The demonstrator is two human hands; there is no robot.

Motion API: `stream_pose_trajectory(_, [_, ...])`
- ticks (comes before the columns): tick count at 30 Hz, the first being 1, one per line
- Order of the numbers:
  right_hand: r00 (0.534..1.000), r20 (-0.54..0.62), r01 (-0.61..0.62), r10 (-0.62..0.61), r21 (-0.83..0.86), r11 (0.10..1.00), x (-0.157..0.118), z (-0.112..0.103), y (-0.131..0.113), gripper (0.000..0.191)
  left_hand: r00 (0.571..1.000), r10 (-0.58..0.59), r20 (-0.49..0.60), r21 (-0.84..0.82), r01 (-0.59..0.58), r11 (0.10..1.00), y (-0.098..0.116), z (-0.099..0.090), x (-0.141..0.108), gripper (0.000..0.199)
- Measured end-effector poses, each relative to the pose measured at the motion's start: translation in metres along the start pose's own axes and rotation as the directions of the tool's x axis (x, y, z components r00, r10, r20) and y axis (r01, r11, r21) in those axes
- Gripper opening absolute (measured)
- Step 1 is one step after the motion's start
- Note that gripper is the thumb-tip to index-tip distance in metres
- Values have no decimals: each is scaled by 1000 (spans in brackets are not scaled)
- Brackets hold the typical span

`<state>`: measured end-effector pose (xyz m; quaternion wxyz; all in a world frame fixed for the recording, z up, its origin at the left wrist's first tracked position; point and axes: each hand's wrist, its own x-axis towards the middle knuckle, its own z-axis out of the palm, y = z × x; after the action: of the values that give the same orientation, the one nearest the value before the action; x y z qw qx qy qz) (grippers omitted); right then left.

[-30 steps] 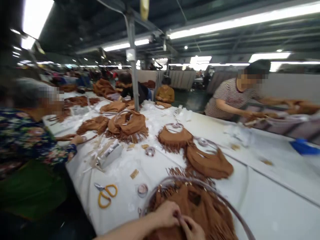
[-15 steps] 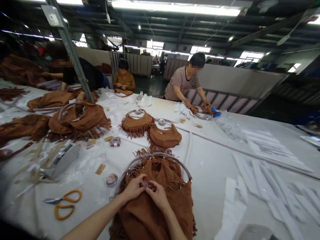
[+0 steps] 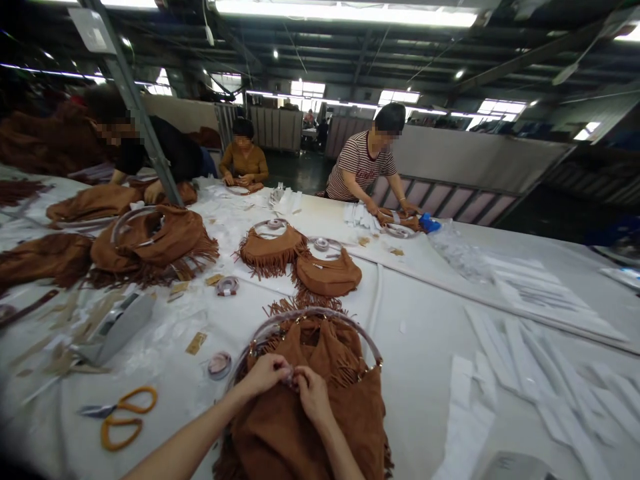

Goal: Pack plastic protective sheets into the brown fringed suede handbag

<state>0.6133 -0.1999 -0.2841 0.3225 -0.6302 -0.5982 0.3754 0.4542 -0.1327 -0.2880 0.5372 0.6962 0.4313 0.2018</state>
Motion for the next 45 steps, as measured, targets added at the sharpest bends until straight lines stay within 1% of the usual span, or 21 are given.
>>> stream_pose_trajectory(4, [999, 33, -2, 4, -88, 996, -2, 0, 1, 20, 1000, -14, 28, -19, 15, 1000, -5, 2, 6, 23])
stream_pose_trajectory(8, [1000, 12, -21, 23, -148, 989, -1, 3, 3, 14, 1000, -11, 24, -32, 12, 999, -7, 4, 6, 23])
stream_pose_trajectory(15, [999, -4, -32, 31, -193, 981, -2, 5, 2, 13, 1000, 4, 18, -98, -2, 995, -9, 5, 6, 22])
stream_pose_trajectory(19, [1000, -13, -30, 27, -234, 972, -4, 8, 3, 11, 1000, -15, -28, -120, 12, 993, -12, 10, 8, 20])
stream_pose_trajectory(22, [1000, -14, -19, 16, -267, 963, -8, 8, 6, 12, 997, -9, -78, -124, -1, 992, -12, 12, 8, 20])
stream_pose_trajectory(25, [999, -23, -28, 22, -297, 954, -13, 7, 10, 13, 991, -32, -129, -124, 16, 992, -13, 9, 5, 26])
stream_pose_trajectory(26, [999, -27, -32, 25, -303, 952, -14, 6, 11, 14, 991, -48, -124, -109, 35, 993, -13, 6, 3, 29])
stream_pose_trajectory(28, [999, -29, -35, 27, -308, 951, -15, 5, 13, 14, 995, -62, -75, -27, 60, 998, -14, 0, 0, 37])
stream_pose_trajectory(30, [999, -27, -34, 27, -307, 951, -15, 5, 13, 14, 999, -47, -23, 98, 49, 994, -15, -4, -2, 42])
stream_pose_trajectory(31, [999, -25, -32, 26, -306, 952, -15, 5, 13, 14, 999, -33, -1, 151, 33, 988, -14, -4, -3, 41])
stream_pose_trajectory(34, [1000, -18, -29, 25, -294, 955, -16, 5, 13, 14, 999, -6, 43, 216, -4, 976, -14, -1, -3, 25])
stream_pose_trajectory(36, [1000, -13, -26, 24, -288, 957, -16, 3, 12, 13, 999, -6, 38, 216, -3, 976, -15, 4, -2, 14])
stream_pose_trajectory(38, [999, -1, -32, 33, -249, 968, -16, 2, 11, 9, 1000, -9, 19, 205, 4, 979, -15, 6, -1, 9])
stream_pose_trajectory(39, [999, 5, -49, 51, -198, 979, -15, 1, 11, 18, 1000, -8, 16, 199, 4, 980, -15, 7, -1, 8])
stream_pose_trajectory(42, [990, 34, -137, 136, 20, 990, -9, -1, 10, 60, 1000, 8, 26, 183, -12, 983, -13, 6, -2, 7])
stream_pose_trajectory(43, [987, 44, -156, 153, 69, 985, -7, -1, 10, 67, 999, 15, 29, 181, -20, 983, -12, 5, -3, 7])
stream_pose_trajectory(44, [987, 47, -157, 153, 75, 985, -5, -1, 9, 67, 999, 22, 33, 180, -28, 983, -10, 5, -4, 8])
stream_pose_trajectory(45, [989, 44, -145, 143, 52, 988, -3, 0, 9, 60, 999, 28, 35, 181, -34, 983, -9, 5, -4, 8])
